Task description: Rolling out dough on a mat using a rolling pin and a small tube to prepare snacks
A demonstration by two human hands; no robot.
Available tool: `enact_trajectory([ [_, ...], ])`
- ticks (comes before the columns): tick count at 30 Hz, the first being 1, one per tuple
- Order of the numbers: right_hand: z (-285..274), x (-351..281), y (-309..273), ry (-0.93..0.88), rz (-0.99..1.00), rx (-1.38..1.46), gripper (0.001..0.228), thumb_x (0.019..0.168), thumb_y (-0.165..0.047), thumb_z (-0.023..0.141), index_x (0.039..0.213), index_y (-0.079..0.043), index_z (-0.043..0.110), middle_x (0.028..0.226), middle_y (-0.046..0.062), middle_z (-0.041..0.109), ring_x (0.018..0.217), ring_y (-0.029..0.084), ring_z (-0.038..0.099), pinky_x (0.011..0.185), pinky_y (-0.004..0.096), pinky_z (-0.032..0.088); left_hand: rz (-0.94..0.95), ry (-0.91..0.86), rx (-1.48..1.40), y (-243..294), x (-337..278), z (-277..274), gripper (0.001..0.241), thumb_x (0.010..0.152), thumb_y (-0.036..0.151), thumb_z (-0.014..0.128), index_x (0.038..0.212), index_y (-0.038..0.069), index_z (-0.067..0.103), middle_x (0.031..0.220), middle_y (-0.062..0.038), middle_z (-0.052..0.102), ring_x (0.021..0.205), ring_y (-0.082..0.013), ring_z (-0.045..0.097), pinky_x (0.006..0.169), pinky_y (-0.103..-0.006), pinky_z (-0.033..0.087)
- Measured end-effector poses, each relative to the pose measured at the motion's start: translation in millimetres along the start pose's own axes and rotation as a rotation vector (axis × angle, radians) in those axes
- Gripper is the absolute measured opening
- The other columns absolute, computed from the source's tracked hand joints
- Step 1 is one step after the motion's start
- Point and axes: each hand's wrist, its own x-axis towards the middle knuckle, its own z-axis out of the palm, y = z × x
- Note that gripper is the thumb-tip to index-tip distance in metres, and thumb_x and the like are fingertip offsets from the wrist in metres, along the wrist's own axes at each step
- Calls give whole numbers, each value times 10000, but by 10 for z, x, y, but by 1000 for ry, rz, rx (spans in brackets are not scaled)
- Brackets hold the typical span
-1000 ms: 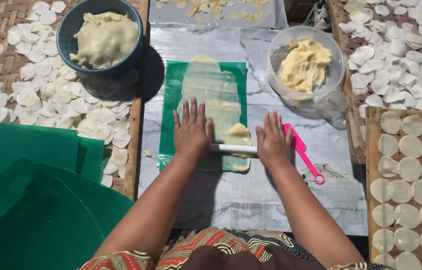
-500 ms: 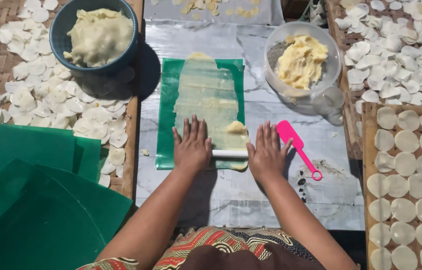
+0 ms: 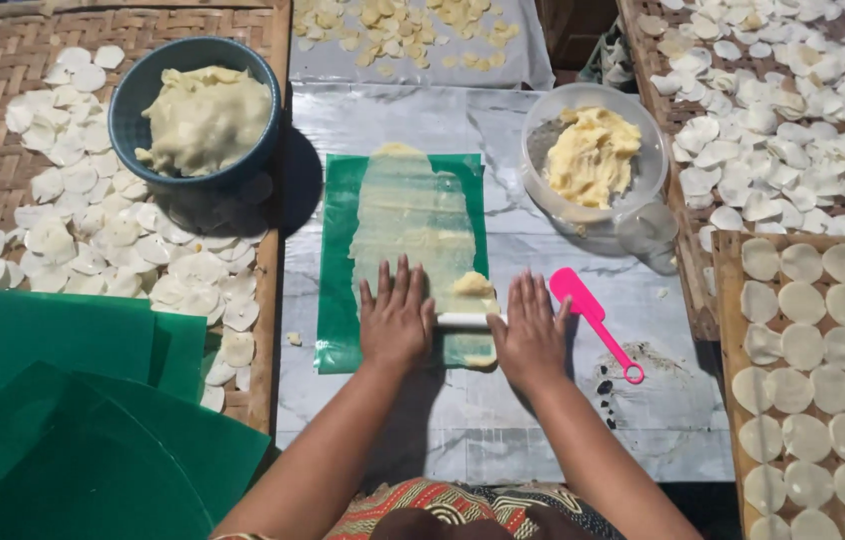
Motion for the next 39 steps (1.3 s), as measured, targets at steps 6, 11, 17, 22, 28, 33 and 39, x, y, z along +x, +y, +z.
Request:
enact_trajectory([
  [6,-253,792,-115,41,30,17,729,1067,-617,243,1643,-170,244,1715,107,228,1600,280,134,1208,737,-15,-62,-76,-26,-125,921,-74,764,1057,598,179,1651,118,173,1734,-142,78,1607,-310,32,1271,-601,-53],
  [11,-203,190,-153,213,22,156,651,1068,-449,404,1609,-98,311,1705,131,251,1573,313,204,1220,676,94,35,85,-44,-40,374,-220,666,1075,443,329,1611,50,276,1702,-192,204,1591,-337,127,1266,-564,10],
  [17,-138,356,-125,59,-9,56,705,1077,-499,336,1617,-52,263,1712,175,199,1590,341,136,1230,660,65,59,-91,-52,-168,475,-172,688,1078,485,267,1623,66,242,1710,-172,177,1590,-336,112,1269,-546,44],
  [22,-167,911,-94,-163,119,-19,814,1055,-668,129,1631,-100,226,1733,112,130,1613,261,23,1256,635,-34,-9,-159,-34,-119,926,-260,731,1072,519,192,1634,51,208,1717,-184,141,1598,-343,84,1278,-557,-1],
  [28,-166,277,-113,34,10,54,752,1068,-537,330,1607,-17,281,1703,216,209,1587,360,145,1253,614,48,66,-66,-22,-126,471,-361,699,1083,497,257,1643,82,202,1732,-149,103,1595,-356,60,1267,-563,13],
  [33,32,-2,134,321,-170,114,388,987,-360,566,1360,-265,606,1179,-46,536,1170,202,554,1212,522,309,156,-84,3,-226,205,-309,658,1071,502,294,1647,192,223,1737,-68,126,1595,-288,89,1268,-537,26],
  [39,-353,364,182,341,-280,132,321,983,-240,567,1298,-208,619,1079,0,506,1054,269,567,1206,617,293,144,-30,-6,-194,647,-249,656,1085,529,257,1651,200,216,1736,-80,129,1599,-296,93,1273,-536,41],
])
